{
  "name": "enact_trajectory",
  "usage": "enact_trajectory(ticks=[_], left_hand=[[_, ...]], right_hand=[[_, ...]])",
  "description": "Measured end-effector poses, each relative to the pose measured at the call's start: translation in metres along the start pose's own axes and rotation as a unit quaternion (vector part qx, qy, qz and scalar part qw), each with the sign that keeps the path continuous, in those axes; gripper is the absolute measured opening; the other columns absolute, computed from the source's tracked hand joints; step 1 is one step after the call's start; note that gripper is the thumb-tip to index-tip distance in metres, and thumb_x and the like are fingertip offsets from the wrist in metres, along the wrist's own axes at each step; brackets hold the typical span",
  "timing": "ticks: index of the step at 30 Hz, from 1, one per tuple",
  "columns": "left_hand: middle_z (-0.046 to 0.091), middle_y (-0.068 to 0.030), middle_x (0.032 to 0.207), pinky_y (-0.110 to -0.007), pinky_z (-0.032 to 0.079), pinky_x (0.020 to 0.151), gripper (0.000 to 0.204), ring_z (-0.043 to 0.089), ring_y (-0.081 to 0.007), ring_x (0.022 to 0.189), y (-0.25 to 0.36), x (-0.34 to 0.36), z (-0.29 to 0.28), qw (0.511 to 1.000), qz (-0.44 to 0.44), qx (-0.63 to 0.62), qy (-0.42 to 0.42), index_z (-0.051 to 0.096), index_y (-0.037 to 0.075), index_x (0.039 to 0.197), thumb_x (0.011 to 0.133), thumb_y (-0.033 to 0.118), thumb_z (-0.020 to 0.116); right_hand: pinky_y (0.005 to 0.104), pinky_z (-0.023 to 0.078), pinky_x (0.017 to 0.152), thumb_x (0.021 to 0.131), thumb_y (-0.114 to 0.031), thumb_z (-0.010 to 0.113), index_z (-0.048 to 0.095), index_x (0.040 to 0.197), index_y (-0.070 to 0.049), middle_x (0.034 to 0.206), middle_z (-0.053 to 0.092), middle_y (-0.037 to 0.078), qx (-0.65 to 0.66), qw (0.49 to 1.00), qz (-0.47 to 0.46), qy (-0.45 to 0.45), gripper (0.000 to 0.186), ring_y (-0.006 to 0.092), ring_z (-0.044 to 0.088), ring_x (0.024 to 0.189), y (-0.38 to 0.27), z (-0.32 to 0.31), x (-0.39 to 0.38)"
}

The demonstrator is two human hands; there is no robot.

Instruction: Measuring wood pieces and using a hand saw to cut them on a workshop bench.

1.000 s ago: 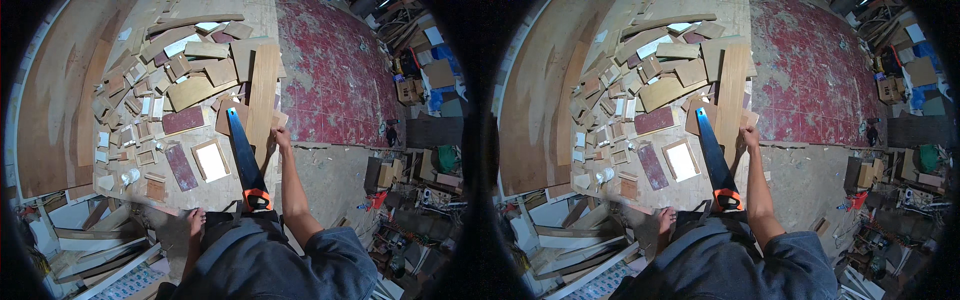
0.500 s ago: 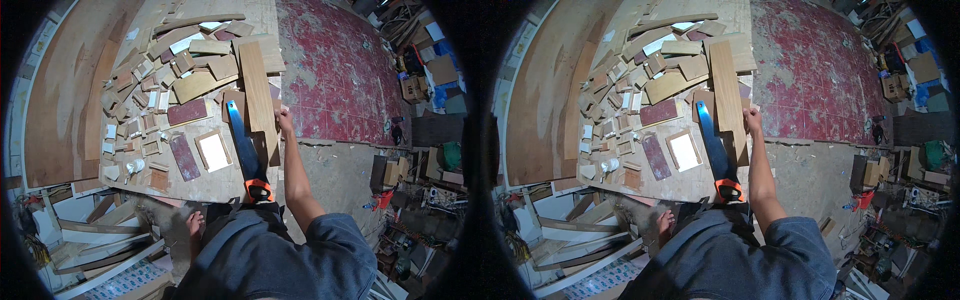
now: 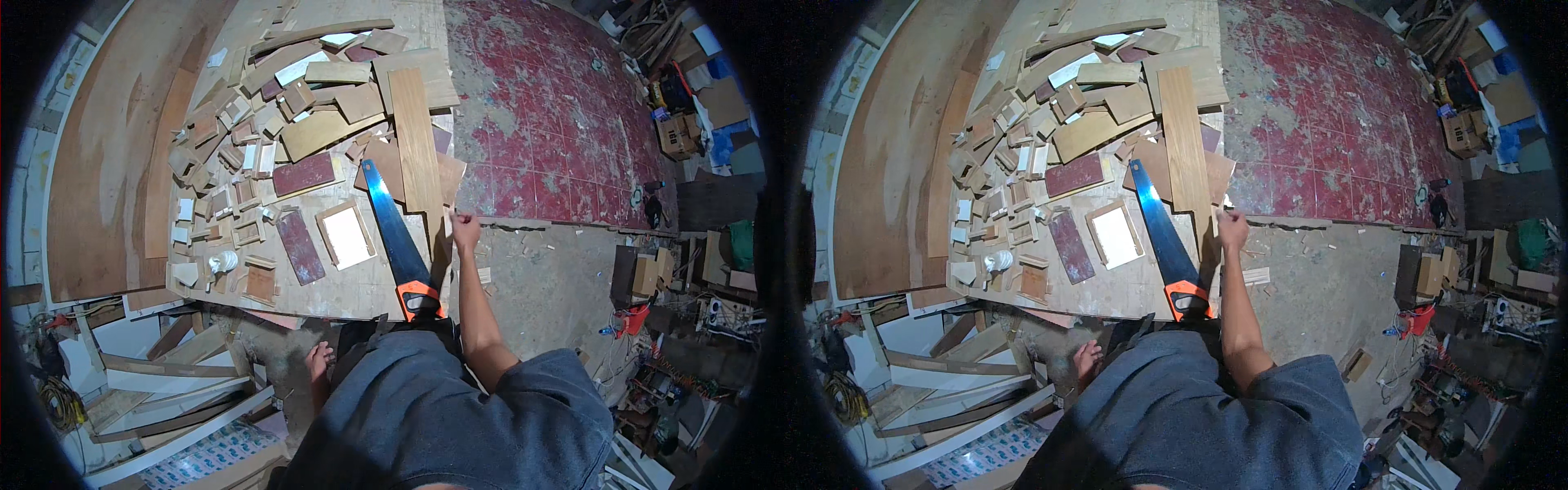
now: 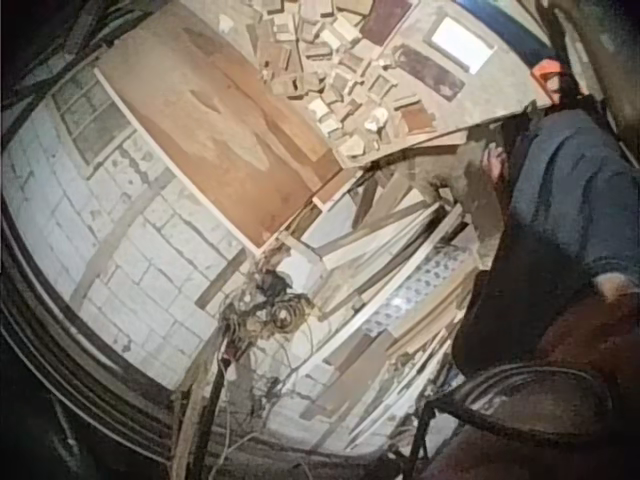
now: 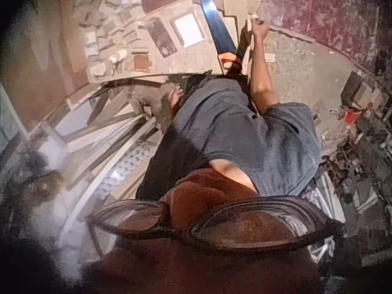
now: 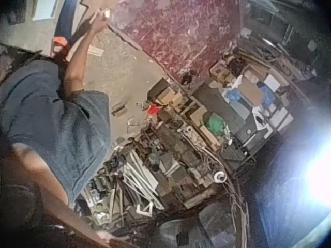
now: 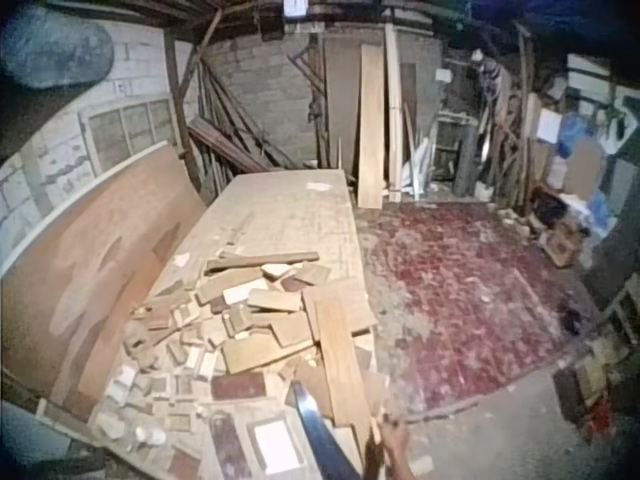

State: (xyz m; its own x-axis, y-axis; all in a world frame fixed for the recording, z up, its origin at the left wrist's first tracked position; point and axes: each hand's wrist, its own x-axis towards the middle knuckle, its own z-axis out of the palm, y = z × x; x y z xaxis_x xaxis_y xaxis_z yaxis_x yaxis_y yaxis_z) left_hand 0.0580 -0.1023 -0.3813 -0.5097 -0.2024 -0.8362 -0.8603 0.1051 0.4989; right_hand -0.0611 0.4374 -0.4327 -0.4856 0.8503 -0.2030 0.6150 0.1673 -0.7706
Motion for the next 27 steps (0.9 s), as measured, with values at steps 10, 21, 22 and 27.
enact_trajectory(ticks=[10,21,22,27], left_hand=[[0.069,-0.0032,0.09,-0.024,0.047,0.057,0.034,0.057,-0.0095,0.062,0.014,-0.003,0.013,0.999,0.002,-0.011,-0.041,0.068,0.01,0.115,0.095,0.036,0.064],[0.068,-0.0033,0.087,-0.026,0.049,0.058,0.024,0.059,-0.0086,0.065,0.067,-0.025,0.045,0.986,0.153,0.036,-0.045,0.067,0.006,0.109,0.097,0.026,0.063],[0.068,-0.004,0.088,-0.027,0.051,0.062,0.021,0.062,-0.0095,0.069,0.087,-0.031,0.054,0.969,0.228,0.077,-0.057,0.067,0.005,0.109,0.097,0.023,0.063],[0.068,-0.0108,0.094,-0.03,0.053,0.077,0.022,0.066,-0.0166,0.086,0.241,-0.16,0.135,0.795,0.568,0.194,-0.093,0.066,-0.001,0.108,0.09,0.01,0.07]], right_hand=[[0.0353,0.051,0.072,0.085,-0.03,0.069,0.069,0.093,0.0,0.081,0.068,0.01,0.062,0.985,-0.051,-0.152,0.031,0.0197,0.062,0.075,0.004,0.001,-0.015],[0.0265,0.041,0.064,0.094,-0.026,0.064,0.063,0.086,-0.003,0.073,0.055,-0.004,0.165,0.962,-0.055,-0.21,0.024,0.007,0.048,0.071,-0.07,-0.124,-0.048],[0.0268,0.041,0.063,0.094,-0.026,0.064,0.062,0.086,-0.004,0.072,0.053,-0.005,0.158,0.959,-0.067,-0.225,0.023,0.0067,0.048,0.071,-0.073,-0.143,-0.052],[0.0264,0.041,0.061,0.095,-0.025,0.064,0.058,0.084,-0.005,0.073,0.052,-0.005,0.111,0.919,-0.142,-0.35,0.023,0.0061,0.047,0.071,-0.097,-0.211,-0.07]])
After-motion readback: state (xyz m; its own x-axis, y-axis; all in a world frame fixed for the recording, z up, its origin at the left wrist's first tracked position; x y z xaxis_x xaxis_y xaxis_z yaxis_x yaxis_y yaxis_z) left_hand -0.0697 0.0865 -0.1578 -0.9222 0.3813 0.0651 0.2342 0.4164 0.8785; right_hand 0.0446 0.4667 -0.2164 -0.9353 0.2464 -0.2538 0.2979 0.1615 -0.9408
